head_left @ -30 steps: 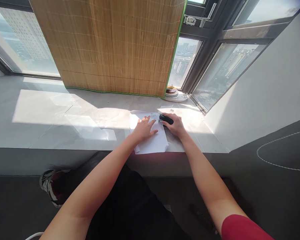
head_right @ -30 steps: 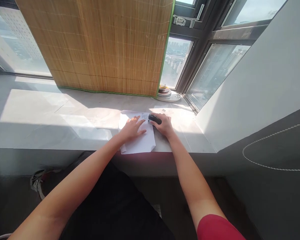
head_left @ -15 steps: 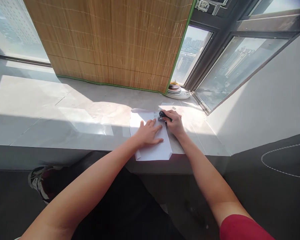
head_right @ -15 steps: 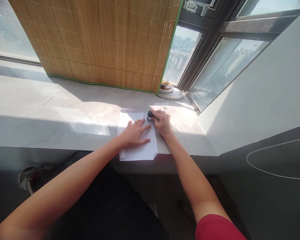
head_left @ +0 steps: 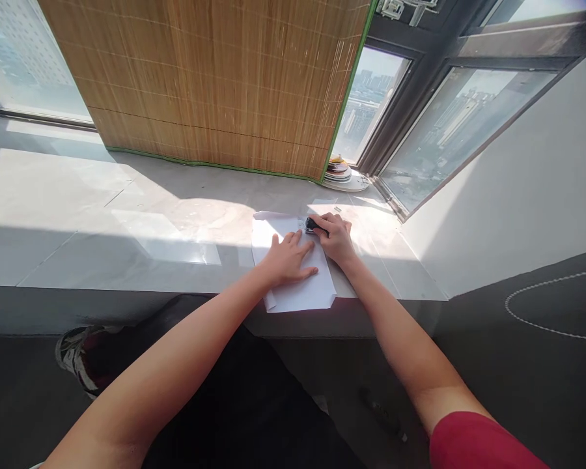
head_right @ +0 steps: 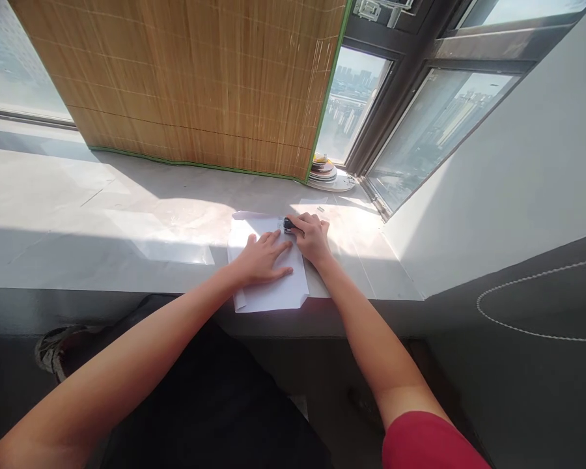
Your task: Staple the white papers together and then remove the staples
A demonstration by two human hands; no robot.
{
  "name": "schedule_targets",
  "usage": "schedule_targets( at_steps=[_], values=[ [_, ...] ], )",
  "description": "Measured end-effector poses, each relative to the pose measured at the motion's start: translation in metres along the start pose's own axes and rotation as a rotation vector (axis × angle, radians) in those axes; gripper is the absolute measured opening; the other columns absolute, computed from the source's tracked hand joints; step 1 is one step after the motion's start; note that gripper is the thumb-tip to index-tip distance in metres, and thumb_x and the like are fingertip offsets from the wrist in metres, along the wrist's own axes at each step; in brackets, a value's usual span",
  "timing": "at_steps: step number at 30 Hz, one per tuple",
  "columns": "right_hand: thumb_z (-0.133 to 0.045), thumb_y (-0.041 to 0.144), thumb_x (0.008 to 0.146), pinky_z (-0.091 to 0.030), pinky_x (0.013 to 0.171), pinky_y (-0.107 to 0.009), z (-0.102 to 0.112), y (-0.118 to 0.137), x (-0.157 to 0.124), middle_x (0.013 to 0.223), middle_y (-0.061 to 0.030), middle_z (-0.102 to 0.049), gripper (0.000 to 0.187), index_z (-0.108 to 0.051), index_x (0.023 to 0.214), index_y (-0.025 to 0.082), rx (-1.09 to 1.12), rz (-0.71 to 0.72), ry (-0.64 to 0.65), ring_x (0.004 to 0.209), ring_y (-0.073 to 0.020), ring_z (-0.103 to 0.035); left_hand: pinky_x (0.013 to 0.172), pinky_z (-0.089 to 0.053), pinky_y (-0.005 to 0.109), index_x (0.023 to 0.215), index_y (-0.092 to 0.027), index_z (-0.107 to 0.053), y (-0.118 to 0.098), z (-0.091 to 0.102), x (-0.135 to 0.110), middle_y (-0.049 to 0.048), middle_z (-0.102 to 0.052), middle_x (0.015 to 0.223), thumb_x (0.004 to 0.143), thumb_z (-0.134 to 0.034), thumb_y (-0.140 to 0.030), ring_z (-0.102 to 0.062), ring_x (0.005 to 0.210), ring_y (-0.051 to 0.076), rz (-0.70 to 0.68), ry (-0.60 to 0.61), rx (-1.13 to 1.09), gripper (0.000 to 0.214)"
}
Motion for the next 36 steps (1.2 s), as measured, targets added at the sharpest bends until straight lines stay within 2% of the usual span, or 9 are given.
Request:
schedule_targets(
  at_steps=[8, 14, 19, 22, 25, 29, 32, 34, 36],
  values=[
    [-0.049, 0.028, 0.106, -0.032, 0.103, -0.055, -0.003, 0.001, 0.0, 0.118, -0.009, -0.074, 0.041, -0.076, 0.135, 0.038, -0.091, 0.064, 0.026, 0.113, -0.033, -0.055, 0.12, -0.032, 0.071, 0.159, -0.026, -0.053, 0.002, -0.003, 0.001, 0.0227, -0.034, 0.175, 0.099, -0.059, -0.067, -0.037, 0.156, 0.047, 0.003, -0.005, -0.006, 0.073],
    [-0.05, 0.024, 0.107, -0.033, 0.101, -0.053, -0.008, 0.004, -0.002, 0.117, -0.0098, -0.073, 0.038, -0.079, 0.129, 0.036, -0.196, 0.132, 0.041, 0.11, -0.0322, -0.055, 0.12, -0.033, 0.071, 0.159, -0.024, -0.053, 0.002, -0.002, 0.001, 0.0239, -0.037, 0.173, 0.1, -0.058, -0.066, -0.039, 0.154, 0.047, -0.006, -0.003, 0.004, 0.072],
    [-0.047, 0.025, 0.105, -0.041, 0.097, -0.051, -0.004, -0.005, 0.0, 0.121, -0.0117, -0.073, 0.044, -0.072, 0.141, 0.032, -0.053, -0.003, -0.092, 0.113, -0.0337, -0.057, 0.121, -0.031, 0.071, 0.157, -0.027, -0.055, 0.001, 0.0, 0.0, 0.0221, -0.036, 0.174, 0.1, -0.057, -0.068, -0.039, 0.154, 0.048, 0.011, -0.005, 0.002, 0.071],
    [-0.046, 0.027, 0.104, -0.043, 0.098, -0.054, -0.001, -0.015, 0.003, 0.12, -0.0142, -0.072, 0.044, -0.073, 0.139, 0.029, -0.036, -0.107, -0.178, 0.114, -0.036, -0.057, 0.122, -0.03, 0.07, 0.158, -0.029, -0.055, 0.003, -0.001, 0.0, 0.021, -0.038, 0.174, 0.1, -0.056, -0.068, -0.038, 0.156, 0.046, 0.015, -0.003, 0.0, 0.07],
    [-0.053, 0.035, 0.101, -0.046, 0.099, -0.057, 0.0, -0.027, 0.002, 0.119, -0.0181, -0.071, 0.046, -0.072, 0.14, 0.023, -0.053, -0.228, -0.245, 0.114, -0.0395, -0.058, 0.122, -0.029, 0.071, 0.158, -0.027, -0.055, 0.005, -0.005, 0.002, 0.0224, -0.039, 0.173, 0.101, -0.053, -0.068, -0.037, 0.157, 0.046, 0.01, -0.003, 0.011, 0.07],
    [-0.067, 0.038, 0.09, -0.052, 0.098, -0.052, 0.007, -0.037, -0.004, 0.117, -0.0178, -0.072, 0.05, -0.072, 0.137, 0.02, -0.033, -0.345, -0.25, 0.11, -0.0376, -0.064, 0.124, -0.028, 0.07, 0.159, -0.028, -0.054, 0.007, -0.009, 0.006, 0.0206, -0.04, 0.173, 0.102, -0.054, -0.07, -0.038, 0.157, 0.045, 0.009, -0.025, -0.004, 0.071],
    [-0.067, 0.034, 0.089, -0.054, 0.097, -0.05, 0.021, -0.028, -0.007, 0.115, -0.0154, -0.075, 0.038, -0.073, 0.124, 0.02, -0.014, -0.386, -0.268, 0.108, -0.0355, -0.067, 0.124, -0.034, 0.061, 0.152, -0.029, -0.061, 0.014, -0.002, 0.009, 0.0155, -0.047, 0.169, 0.106, -0.055, -0.06, -0.045, 0.153, 0.039, 0.036, -0.136, -0.081, 0.056],
    [-0.066, 0.034, 0.09, -0.054, 0.096, -0.048, 0.03, -0.01, -0.007, 0.116, -0.0157, -0.075, 0.034, -0.072, 0.12, 0.019, 0.009, -0.342, -0.315, 0.109, -0.0348, -0.067, 0.118, -0.042, 0.052, 0.138, -0.026, -0.068, 0.027, 0.009, 0.008, 0.0136, -0.06, 0.155, 0.11, -0.049, -0.046, -0.055, 0.141, 0.033, 0.1, -0.335, -0.165, 0.039],
    [-0.069, 0.035, 0.089, -0.055, 0.093, -0.046, 0.032, 0.013, -0.006, 0.114, -0.0144, -0.075, 0.032, -0.069, 0.117, 0.021, 0.081, -0.275, -0.312, 0.105, -0.0324, -0.068, 0.106, -0.049, 0.045, 0.118, -0.022, -0.072, 0.048, 0.022, 0.004, 0.0137, -0.069, 0.131, 0.112, -0.042, -0.034, -0.063, 0.122, 0.029, 0.209, -0.579, -0.249, 0.033]
  ],
)
Point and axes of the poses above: each hand's wrist, its own x-axis towards the middle knuckle, its own z-axis out of the back of the hand, y = z × x, the point moved 2 cm from there along x, towards the middle knuckle
